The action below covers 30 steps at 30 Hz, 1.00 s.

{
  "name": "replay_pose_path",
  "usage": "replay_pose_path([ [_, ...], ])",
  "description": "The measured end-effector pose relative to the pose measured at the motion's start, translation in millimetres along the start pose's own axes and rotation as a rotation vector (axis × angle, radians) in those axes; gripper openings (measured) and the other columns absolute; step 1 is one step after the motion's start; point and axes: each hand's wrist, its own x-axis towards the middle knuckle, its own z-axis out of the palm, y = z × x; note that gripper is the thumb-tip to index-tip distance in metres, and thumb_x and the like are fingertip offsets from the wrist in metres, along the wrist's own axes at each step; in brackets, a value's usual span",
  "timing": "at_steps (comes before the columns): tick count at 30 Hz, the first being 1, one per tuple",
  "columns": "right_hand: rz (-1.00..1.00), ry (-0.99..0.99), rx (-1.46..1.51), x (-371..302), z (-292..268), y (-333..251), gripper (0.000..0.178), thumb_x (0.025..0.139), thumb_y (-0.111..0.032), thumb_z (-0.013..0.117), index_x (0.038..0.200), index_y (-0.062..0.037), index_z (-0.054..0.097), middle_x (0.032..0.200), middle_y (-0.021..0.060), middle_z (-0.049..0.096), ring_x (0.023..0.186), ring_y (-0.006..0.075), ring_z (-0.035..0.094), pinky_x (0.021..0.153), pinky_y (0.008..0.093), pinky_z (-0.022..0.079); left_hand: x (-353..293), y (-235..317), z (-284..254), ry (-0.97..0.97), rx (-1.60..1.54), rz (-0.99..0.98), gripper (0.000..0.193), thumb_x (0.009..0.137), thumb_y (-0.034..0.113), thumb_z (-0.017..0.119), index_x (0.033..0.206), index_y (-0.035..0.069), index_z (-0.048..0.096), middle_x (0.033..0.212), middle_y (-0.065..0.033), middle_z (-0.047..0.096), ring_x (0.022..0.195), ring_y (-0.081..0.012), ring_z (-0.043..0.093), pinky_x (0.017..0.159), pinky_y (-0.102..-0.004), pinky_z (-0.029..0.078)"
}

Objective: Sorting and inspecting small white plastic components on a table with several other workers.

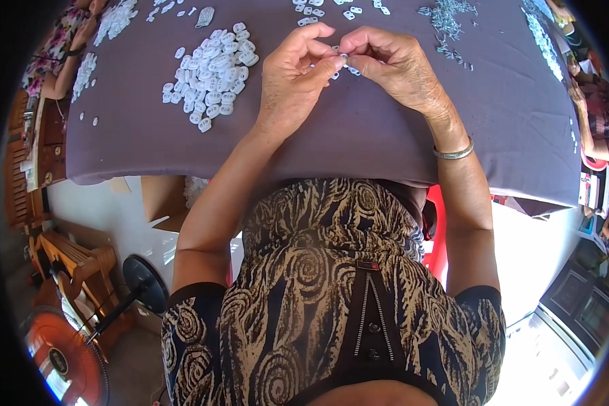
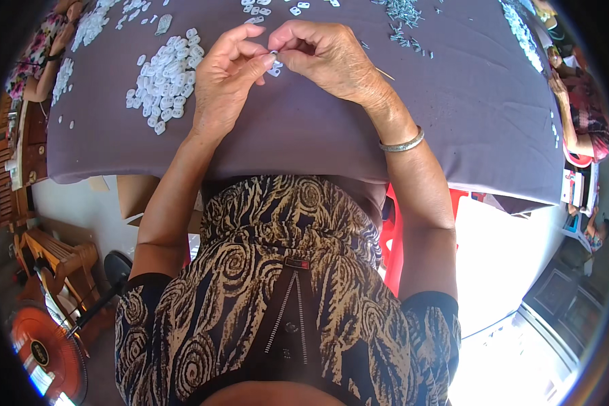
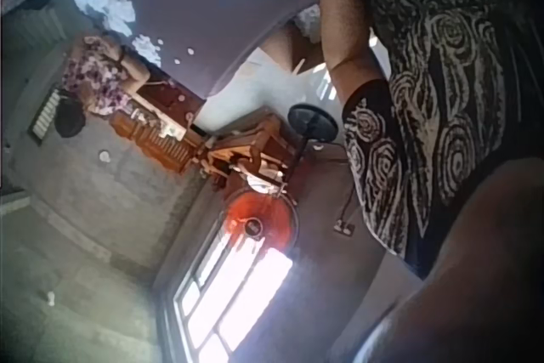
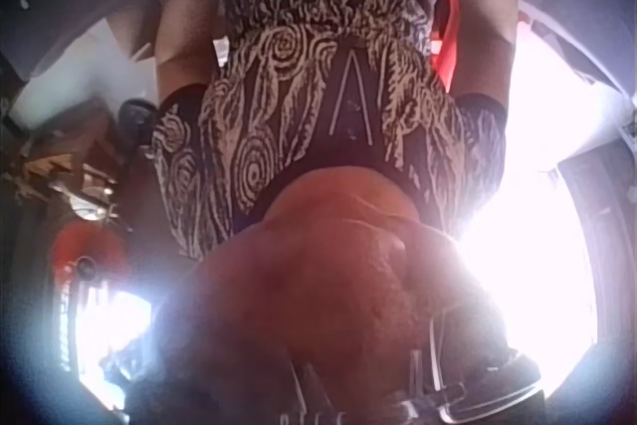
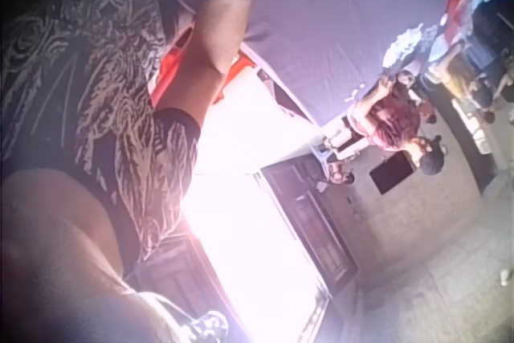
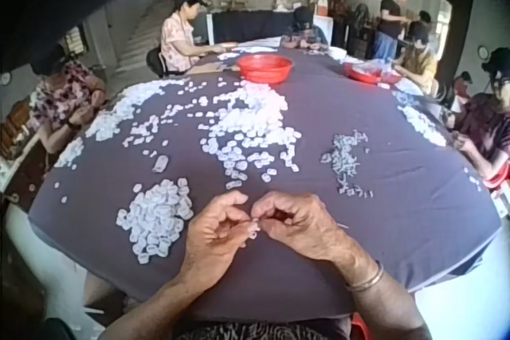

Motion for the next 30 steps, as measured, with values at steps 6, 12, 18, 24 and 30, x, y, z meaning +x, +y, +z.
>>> replay_pose_path([
  [6, -0.036, -0.046, 0.166, 0, -8, -10, 0.016, 0.088, -0.001, 0.060, 0.104, -0.0001, 0.063, 0.096, 0.0009, 0.063, 0.088, 0.0067, 0.057, 0.078, 0.0212, 0.048, 8, 0, -1, -0.032, -0.344, -0.141, 0.036, 0.083, 0.004, 0.066, 0.117, 0.005, 0.053, 0.083, -0.0052, 0.064, 0.073, -0.0092, 0.057, 0.061, -0.0233, 0.045],
  [12, 0.047, -0.133, 0.499, -1, -7, -21, 0.013, 0.085, 0.003, 0.062, 0.098, -0.0011, 0.064, 0.089, 0.0018, 0.062, 0.088, 0.0096, 0.059, 0.080, 0.0244, 0.049, 5, 13, -4, -0.229, -0.744, -0.449, 0.030, 0.087, 0.010, 0.062, 0.115, 0.008, 0.049, 0.084, -0.0013, 0.058, 0.075, -0.0086, 0.056, 0.062, -0.0227, 0.045],
  [18, -0.010, -0.096, 0.487, -5, -3, -20, 0.007, 0.082, 0.001, 0.067, 0.087, -0.0018, 0.063, 0.080, -0.0014, 0.058, 0.077, 0.0063, 0.055, 0.071, 0.0224, 0.047, 1, 10, -5, -0.336, -0.849, -0.540, 0.025, 0.090, 0.014, 0.059, 0.113, 0.010, 0.051, 0.089, 0.0005, 0.059, 0.080, -0.0084, 0.059, 0.066, -0.0235, 0.050],
  [24, 0.110, -0.023, 0.413, -5, -4, -22, 0.006, 0.079, 0.002, 0.068, 0.080, -0.0013, 0.063, 0.077, -0.0026, 0.059, 0.071, 0.0041, 0.052, 0.064, 0.0208, 0.044, -1, 23, -2, -0.116, -0.374, -0.331, 0.025, 0.091, 0.009, 0.054, 0.115, 0.005, 0.053, 0.096, -0.0055, 0.062, 0.082, -0.0110, 0.061, 0.068, -0.0251, 0.051],
  [30, 0.211, -0.092, 0.177, -1, -12, -19, 0.005, 0.076, -0.002, 0.070, 0.076, -0.0021, 0.065, 0.070, -0.0035, 0.059, 0.065, 0.0027, 0.050, 0.057, 0.0200, 0.040, -1, 26, -3, -0.171, -0.036, -0.146, 0.026, 0.085, -0.001, 0.058, 0.111, 0.001, 0.056, 0.093, -0.0064, 0.063, 0.084, -0.0101, 0.061, 0.070, -0.0244, 0.052],
])
